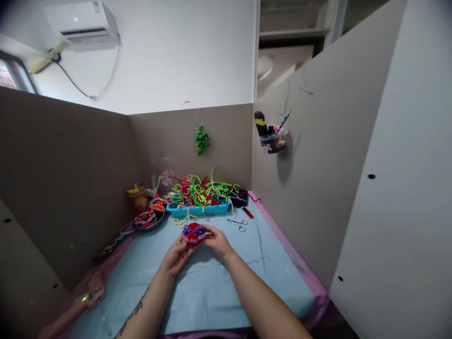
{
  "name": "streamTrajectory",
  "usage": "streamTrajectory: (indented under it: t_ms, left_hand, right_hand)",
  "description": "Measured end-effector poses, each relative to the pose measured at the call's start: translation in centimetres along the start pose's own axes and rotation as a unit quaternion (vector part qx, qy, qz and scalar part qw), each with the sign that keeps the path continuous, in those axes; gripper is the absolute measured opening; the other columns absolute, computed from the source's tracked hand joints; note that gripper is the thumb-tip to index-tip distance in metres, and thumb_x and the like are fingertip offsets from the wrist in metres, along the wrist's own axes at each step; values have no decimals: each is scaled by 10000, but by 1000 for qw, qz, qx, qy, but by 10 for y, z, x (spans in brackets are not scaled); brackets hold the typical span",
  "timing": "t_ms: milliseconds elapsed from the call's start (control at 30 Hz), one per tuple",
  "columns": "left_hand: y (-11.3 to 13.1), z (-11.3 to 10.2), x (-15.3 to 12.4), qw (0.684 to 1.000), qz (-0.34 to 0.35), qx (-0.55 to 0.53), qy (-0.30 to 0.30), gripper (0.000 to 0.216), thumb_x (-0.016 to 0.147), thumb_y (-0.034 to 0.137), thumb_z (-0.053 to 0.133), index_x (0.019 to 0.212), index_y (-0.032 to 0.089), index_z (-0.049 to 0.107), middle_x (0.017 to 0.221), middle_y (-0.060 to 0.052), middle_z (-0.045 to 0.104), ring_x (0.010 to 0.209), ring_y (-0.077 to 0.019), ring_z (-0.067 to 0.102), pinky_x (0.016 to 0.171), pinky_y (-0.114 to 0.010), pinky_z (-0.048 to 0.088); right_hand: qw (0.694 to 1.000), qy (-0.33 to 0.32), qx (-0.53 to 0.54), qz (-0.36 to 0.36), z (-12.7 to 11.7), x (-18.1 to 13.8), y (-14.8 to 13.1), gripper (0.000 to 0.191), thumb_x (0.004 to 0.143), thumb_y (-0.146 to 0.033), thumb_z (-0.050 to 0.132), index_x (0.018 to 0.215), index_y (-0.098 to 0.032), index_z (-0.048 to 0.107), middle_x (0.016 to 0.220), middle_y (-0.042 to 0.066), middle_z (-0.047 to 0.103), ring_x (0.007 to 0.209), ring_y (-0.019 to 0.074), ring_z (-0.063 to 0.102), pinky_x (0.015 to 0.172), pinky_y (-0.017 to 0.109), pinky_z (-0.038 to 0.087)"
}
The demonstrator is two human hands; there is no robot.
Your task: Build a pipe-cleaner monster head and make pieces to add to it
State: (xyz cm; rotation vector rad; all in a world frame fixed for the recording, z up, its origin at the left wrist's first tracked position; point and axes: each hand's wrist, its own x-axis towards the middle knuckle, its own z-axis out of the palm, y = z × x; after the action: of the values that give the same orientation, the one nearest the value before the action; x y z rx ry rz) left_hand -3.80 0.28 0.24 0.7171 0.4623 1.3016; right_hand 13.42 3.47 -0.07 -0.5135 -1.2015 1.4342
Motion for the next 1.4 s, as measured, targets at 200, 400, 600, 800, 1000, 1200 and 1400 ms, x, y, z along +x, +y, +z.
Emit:
streamTrajectory:
  t_ms: [200,400,600,800,1000,1200,1400]
  left_hand:
    - [0,0,1,1000,0,3,13,441,741,102,732,1158,172,606,1152,-103,696,1040,-244,664,984,-384,464]
    - [-2,5,1,1000,0,16,24,499,680,71,777,1142,165,615,1126,-86,705,1028,-218,665,1011,-360,446]
    - [-5,10,1,998,4,43,54,492,642,79,809,1094,153,632,1106,-89,713,1019,-214,669,979,-332,462]
    - [-6,14,2,992,35,80,88,571,609,161,851,1123,146,604,1017,-114,744,920,-225,706,844,-300,516]
    - [-14,20,1,984,58,138,102,781,590,183,861,1276,127,491,775,-88,773,635,-180,707,673,-260,506]
    - [-15,25,0,980,59,173,76,676,578,204,864,1195,173,589,913,-110,778,801,-219,724,784,-309,506]
    - [-15,24,1,978,55,193,58,574,542,262,883,1070,164,678,973,-123,769,859,-231,709,804,-311,497]
  right_hand:
    - [1000,-5,-10,0,-3,-1,6,638,552,-139,738,1172,-237,625,1160,64,678,983,257,657,907,432,479]
    - [998,12,-58,-7,-2,-1,12,581,598,-245,796,1142,-224,594,1134,76,672,980,251,658,920,437,476]
    - [995,22,-100,-9,-2,1,15,504,651,-339,792,1099,-206,605,1034,65,685,925,241,662,881,416,491]
    - [988,42,-148,-15,-6,-1,21,634,615,-317,795,1197,-224,561,1230,110,582,1030,272,597,847,414,500]
    - [972,53,-228,-33,-6,-6,21,827,634,-349,797,1361,-265,412,1408,124,418,1232,294,481,989,443,420]
    - [980,35,-194,-38,-3,-6,16,830,646,-354,798,1354,-240,381,1376,137,457,1230,289,497,1045,463,367]
    - [983,48,-173,-32,-4,-5,17,778,625,-266,781,1315,-261,422,1351,106,495,1188,272,526,1030,465,382]
